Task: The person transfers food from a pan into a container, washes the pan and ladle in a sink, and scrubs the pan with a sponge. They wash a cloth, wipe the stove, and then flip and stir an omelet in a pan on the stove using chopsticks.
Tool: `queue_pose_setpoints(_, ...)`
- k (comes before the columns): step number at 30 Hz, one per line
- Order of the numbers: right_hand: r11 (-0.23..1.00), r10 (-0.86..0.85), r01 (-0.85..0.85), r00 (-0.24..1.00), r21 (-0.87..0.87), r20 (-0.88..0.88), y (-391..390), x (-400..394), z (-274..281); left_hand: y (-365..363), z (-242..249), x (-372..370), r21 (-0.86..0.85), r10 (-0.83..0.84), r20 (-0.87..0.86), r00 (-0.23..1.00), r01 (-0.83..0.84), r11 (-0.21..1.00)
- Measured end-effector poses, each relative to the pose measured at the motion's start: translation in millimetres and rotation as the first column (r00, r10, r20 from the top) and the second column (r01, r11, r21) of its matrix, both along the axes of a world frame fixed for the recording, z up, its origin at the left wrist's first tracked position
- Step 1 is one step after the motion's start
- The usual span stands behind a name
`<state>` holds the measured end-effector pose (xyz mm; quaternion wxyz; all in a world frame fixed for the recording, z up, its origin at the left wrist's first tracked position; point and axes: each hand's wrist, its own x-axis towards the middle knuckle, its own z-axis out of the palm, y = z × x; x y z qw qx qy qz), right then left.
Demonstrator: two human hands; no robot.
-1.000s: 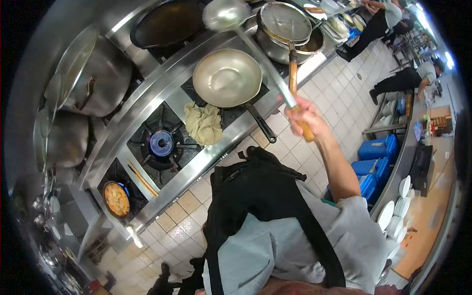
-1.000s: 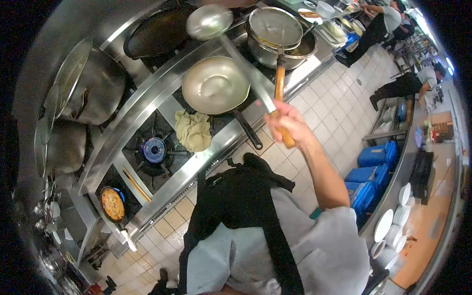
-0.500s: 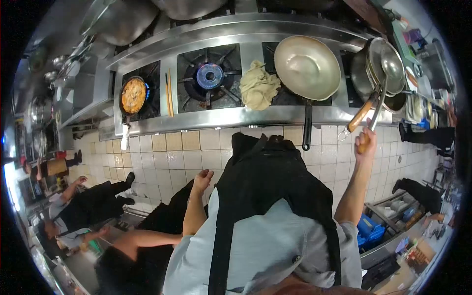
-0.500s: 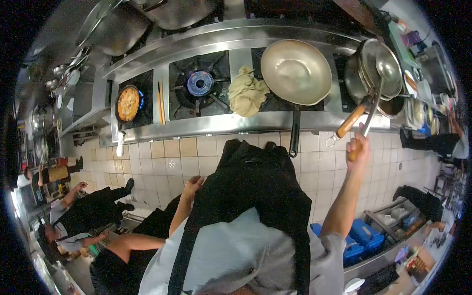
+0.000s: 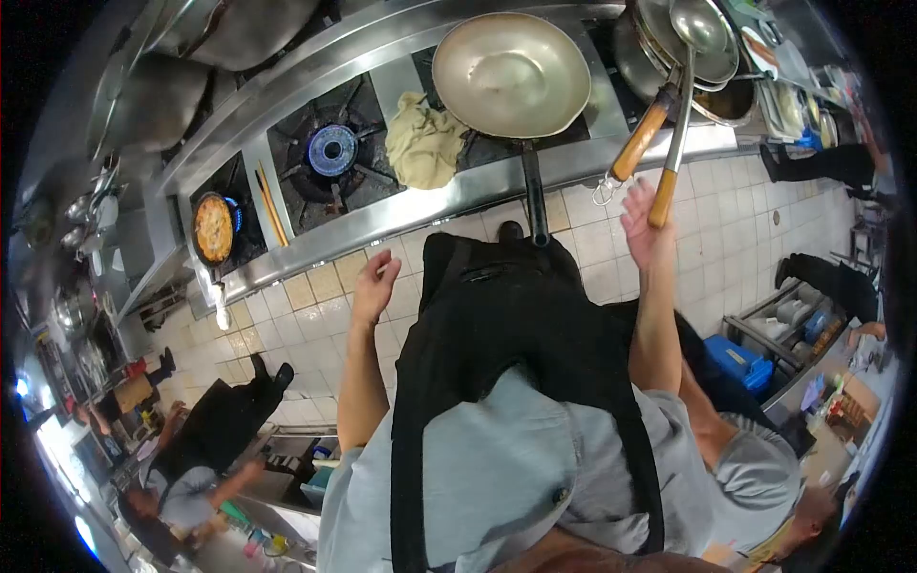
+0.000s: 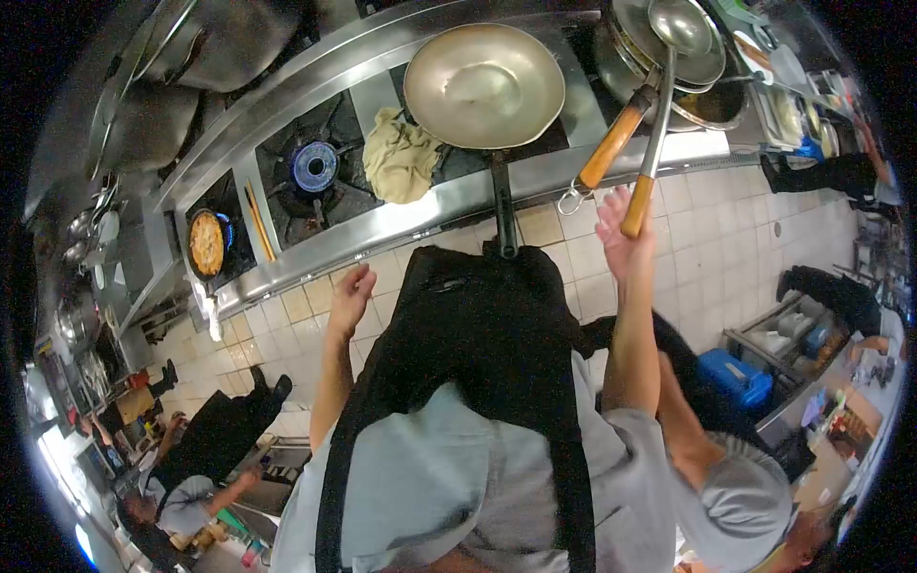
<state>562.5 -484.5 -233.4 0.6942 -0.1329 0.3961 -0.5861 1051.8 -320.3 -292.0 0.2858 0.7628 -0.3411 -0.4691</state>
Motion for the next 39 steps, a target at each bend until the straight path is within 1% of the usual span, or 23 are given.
queue_pose_setpoints(1,0.993,0.093,-0.088,0.993,0.073,-0.074,10.0,3.0,-17.2,-10.1,-1.5,-0.9,-0.111,-0.028,0.090,0.996,0.038,0.993)
queue_pose_setpoints(2,0.973,0.192,-0.171,0.971,0.152,-0.139,21.2,7.2,-32.3,-19.3,2.2,-3.8,-0.105,-0.021,0.099,0.995,0.032,0.994)
queue_pose_setpoints(3,0.955,0.243,-0.217,0.963,0.202,-0.113,32.5,18.8,-39.5,-31.0,11.9,-10.1,-0.202,-0.074,0.343,0.937,0.150,0.968)
queue_pose_setpoints(4,0.927,0.325,-0.295,0.940,0.230,-0.103,39.9,34.4,-39.7,-47.9,22.8,-17.0,-0.267,-0.091,0.568,0.818,0.288,0.920)
queue_pose_setpoints(6,0.892,0.409,-0.376,0.908,0.252,-0.094,41.3,69.5,-35.6,-93.7,51.1,-32.6,-0.379,-0.062,0.587,0.807,0.342,0.860)
queue_pose_setpoints(8,0.847,0.485,-0.468,0.875,0.253,-0.005,33.0,103.9,-27.1,-141.8,46.4,-33.4,-0.410,-0.138,0.636,0.759,0.484,0.773)
queue_pose_setpoints(10,0.834,0.510,-0.492,0.860,0.250,-0.009,15.5,127.1,-15.0,-186.7,51.4,-40.1,-0.147,-0.306,0.751,0.585,0.600,0.786)
queue_pose_setpoints(11,0.823,0.531,-0.512,0.847,0.245,-0.011,5.1,141.7,-5.0,-204.6,47.2,-42.9,-0.081,-0.349,0.759,0.550,0.611,0.787)
queue_pose_setpoints(12,0.841,0.485,-0.441,0.871,0.312,-0.076,-5.7,163.0,17.7,-216.9,40.4,-41.0,-0.065,-0.368,0.788,0.495,0.660,0.749)
queue_pose_setpoints(13,0.848,0.475,-0.429,0.876,0.311,-0.088,-10.7,169.1,13.6,-229.3,30.9,-37.5,-0.054,-0.378,0.813,0.442,0.704,0.708)
queue_pose_setpoints(15,0.802,0.595,-0.514,0.733,0.305,-0.329,-22.0,180.1,10.4,-253.0,7.7,-18.3,-0.051,-0.418,0.804,0.423,0.749,0.660)
queue_pose_setpoints(16,0.844,0.512,-0.407,0.804,0.349,-0.301,-18.5,190.5,16.7,-262.9,-3.4,-4.6,-0.027,-0.464,0.795,0.391,0.787,0.616)
queue_pose_setpoints(17,0.848,0.504,-0.396,0.808,0.353,-0.305,-13.6,192.2,19.6,-272.6,-3.2,9.9,-0.031,-0.469,0.792,0.391,0.793,0.608)
queue_pose_setpoints(19,0.859,0.499,-0.378,0.769,0.346,-0.400,-5.2,193.0,23.9,-297.3,11.9,41.2,-0.243,-0.405,0.689,0.601,0.718,0.652)
queue_pose_setpoints(21,0.868,0.480,-0.328,0.748,0.373,-0.458,14.1,196.0,37.5,-321.8,39.2,57.6,-0.474,-0.130,0.610,0.782,0.491,0.731)
queue_pose_setpoints(23,0.843,0.512,-0.286,0.686,0.455,-0.517,37.8,187.8,44.0,-343.9,31.3,64.3,-0.584,0.056,0.571,0.819,0.357,0.729)
queue_pose_setpoints(25,0.820,0.529,-0.259,0.684,0.511,-0.502,60.7,176.7,52.8,-367.5,-19.3,79.1,-0.477,0.000,0.715,0.699,0.488,0.731)
queue_pose_setpoints(28,0.780,0.512,-0.198,0.747,0.593,-0.424,88.1,168.7,63.0,-414.6,-39.7,71.0,-0.377,-0.145,0.723,0.675,0.561,0.737)
queue_pose_setpoints(31,0.763,0.473,-0.160,0.799,0.626,-0.372,107.0,170.7,68.3,-456.0,-18.7,20.2,-0.359,-0.257,0.690,0.676,0.628,0.690)
queue_pose_setpoints(32,0.764,0.457,-0.125,0.798,0.632,-0.394,113.9,173.1,64.8,-470.0,-13.7,-1.1,-0.237,-0.345,0.701,0.624,0.660,0.713)
queue_pose_setpoints(36,0.735,0.415,-0.048,0.821,0.676,-0.393,131.5,181.2,66.1,-521.0,-4.7,-91.8,-0.276,-0.386,0.667,0.638,0.692,0.667)
queue_pose_setpoints(38,0.707,0.366,-0.021,0.867,0.707,-0.340,126.5,188.4,76.5,-550.5,4.7,-138.9,-0.181,-0.496,0.600,0.628,0.710,0.681)
queue_pose_setpoints(39,0.706,0.348,-0.007,0.874,0.708,-0.338,130.0,188.5,75.7,-565.4,3.7,-163.0,-0.201,-0.495,0.575,0.651,0.699,0.687)
